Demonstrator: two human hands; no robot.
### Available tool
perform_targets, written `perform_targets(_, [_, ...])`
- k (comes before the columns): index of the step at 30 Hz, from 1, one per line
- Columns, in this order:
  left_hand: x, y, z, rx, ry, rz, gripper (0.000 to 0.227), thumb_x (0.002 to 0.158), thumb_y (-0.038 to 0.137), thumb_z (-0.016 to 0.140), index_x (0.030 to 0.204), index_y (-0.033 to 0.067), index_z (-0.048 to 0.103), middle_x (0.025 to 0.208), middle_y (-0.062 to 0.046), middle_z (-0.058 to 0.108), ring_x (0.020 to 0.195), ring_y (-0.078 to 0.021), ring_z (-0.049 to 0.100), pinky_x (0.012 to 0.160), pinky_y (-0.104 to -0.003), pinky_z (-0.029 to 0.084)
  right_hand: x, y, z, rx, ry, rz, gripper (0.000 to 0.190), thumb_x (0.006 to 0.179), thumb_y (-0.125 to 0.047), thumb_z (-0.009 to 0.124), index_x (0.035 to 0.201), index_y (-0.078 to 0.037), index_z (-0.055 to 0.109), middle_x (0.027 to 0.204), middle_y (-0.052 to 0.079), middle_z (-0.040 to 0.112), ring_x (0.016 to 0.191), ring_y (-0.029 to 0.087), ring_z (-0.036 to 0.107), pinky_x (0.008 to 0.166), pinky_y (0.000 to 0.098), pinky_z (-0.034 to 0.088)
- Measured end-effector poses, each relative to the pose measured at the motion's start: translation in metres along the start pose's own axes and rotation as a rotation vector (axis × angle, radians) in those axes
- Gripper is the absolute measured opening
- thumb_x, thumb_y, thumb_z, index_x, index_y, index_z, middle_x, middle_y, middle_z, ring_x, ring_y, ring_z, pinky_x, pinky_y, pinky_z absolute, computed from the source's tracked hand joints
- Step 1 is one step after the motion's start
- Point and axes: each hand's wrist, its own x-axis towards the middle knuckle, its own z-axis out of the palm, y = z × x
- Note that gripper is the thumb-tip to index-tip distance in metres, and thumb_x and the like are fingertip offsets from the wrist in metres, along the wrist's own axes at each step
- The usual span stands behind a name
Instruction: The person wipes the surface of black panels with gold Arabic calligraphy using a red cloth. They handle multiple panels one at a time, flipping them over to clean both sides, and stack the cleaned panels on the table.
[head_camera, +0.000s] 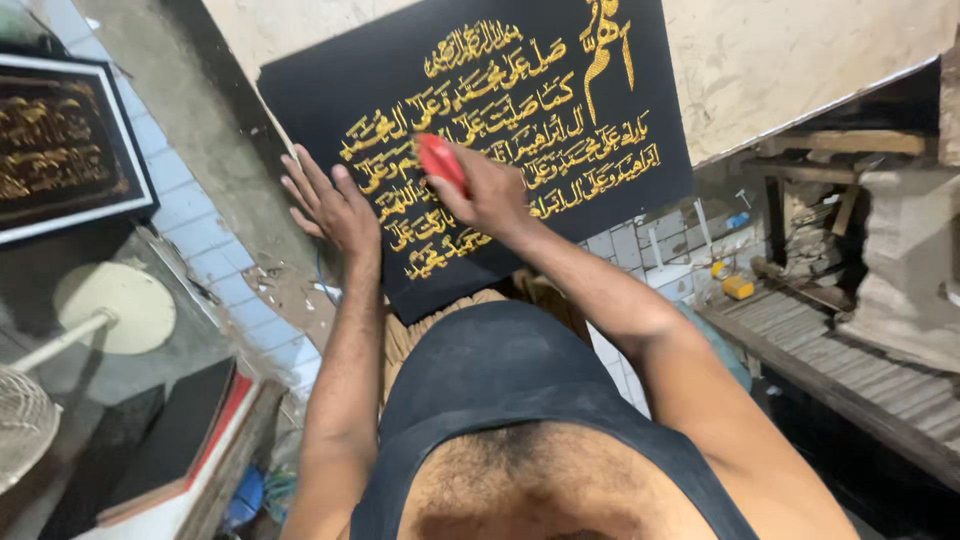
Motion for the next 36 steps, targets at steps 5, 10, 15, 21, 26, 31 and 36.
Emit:
perform_targets(5, [0.004, -0.005, 0.001, -0.037, 0.054, 0.142, 0.056, 0.116, 0.035, 0.042, 0.166, 0.0137, 0.028, 0.172, -0.018, 0.025, 0.159, -0.0354, 0.031, 0.124, -0.053, 0.028, 0.04, 0.001, 0.08, 0.085, -0.061, -0.197, 0.049, 0.099, -0.031, 0.073, 0.139, -0.008, 0.058, 0.115, 0.009, 0.075, 0.087, 0.022, 0.077, 0.068, 0.0341, 0.061])
perform_targets(10, [0.003, -0.006, 0.006, -0.154, 0.107, 0.156, 0.052, 0.114, 0.029, 0.044, 0.162, 0.0107, 0.037, 0.169, -0.02, 0.032, 0.154, -0.0353, 0.039, 0.126, -0.042, 0.036, 0.093, 0.131, 0.073, -0.313, -0.017, -0.444, 0.016, 0.105, -0.028, 0.073, 0.116, -0.029, 0.063, 0.094, -0.004, 0.071, 0.079, 0.015, 0.074, 0.064, 0.035, 0.058])
perform_targets(15, [0.002, -0.015, 0.007, -0.204, 0.122, 0.216, 0.049, 0.118, 0.024, 0.045, 0.163, 0.0074, 0.036, 0.17, -0.022, 0.031, 0.158, -0.0369, 0.034, 0.129, -0.042, 0.031, 0.148, 0.33, -0.137, -0.457, 0.271, 0.19, 0.014, 0.1, -0.024, 0.069, 0.09, -0.014, 0.067, 0.074, 0.001, 0.07, 0.061, 0.017, 0.069, 0.053, 0.036, 0.053])
perform_targets(21, [-0.008, -0.006, 0.0, -0.179, 0.108, 0.244, 0.049, 0.119, 0.021, 0.046, 0.163, 0.0017, 0.037, 0.171, -0.022, 0.034, 0.162, -0.0361, 0.03, 0.133, -0.042, 0.021, 0.087, 0.25, -0.12, -0.164, 0.218, -0.086, 0.009, 0.103, -0.022, 0.067, 0.104, -0.013, 0.066, 0.078, 0.003, 0.069, 0.064, 0.016, 0.068, 0.055, 0.0345, 0.054])
perform_targets(26, [0.001, 0.002, 0.002, -0.247, 0.094, 0.19, 0.05, 0.116, 0.017, 0.046, 0.161, -0.0025, 0.035, 0.169, -0.026, 0.033, 0.16, -0.0357, 0.031, 0.131, -0.04, 0.023, 0.006, 0.178, -0.028, -0.097, -0.164, -0.415, 0.03, 0.106, -0.022, 0.068, 0.135, -0.024, 0.063, 0.094, -0.003, 0.07, 0.075, 0.01, 0.071, 0.062, 0.0278, 0.059])
perform_targets(31, [-0.003, 0.003, 0.002, -0.247, 0.115, 0.209, 0.049, 0.118, 0.016, 0.044, 0.163, -0.0026, 0.034, 0.17, -0.027, 0.032, 0.161, -0.0367, 0.03, 0.133, -0.04, 0.022, 0.035, 0.308, -0.171, -0.652, 0.125, -0.072, 0.046, 0.105, -0.029, 0.071, 0.142, -0.003, 0.059, 0.08, 0.008, 0.072, 0.055, 0.02, 0.063, 0.045, 0.0365, 0.049])
perform_targets(36, [0.001, -0.005, 0.006, -0.213, 0.101, 0.217, 0.048, 0.12, 0.018, 0.045, 0.162, -0.0029, 0.034, 0.17, -0.027, 0.032, 0.161, -0.0371, 0.031, 0.133, -0.041, 0.022, 0.042, 0.306, -0.239, -0.343, 0.274, -0.044, 0.043, 0.112, -0.032, 0.061, 0.149, -0.01, 0.055, 0.114, 0.011, 0.076, 0.095, 0.026, 0.079, 0.082, 0.0365, 0.064])
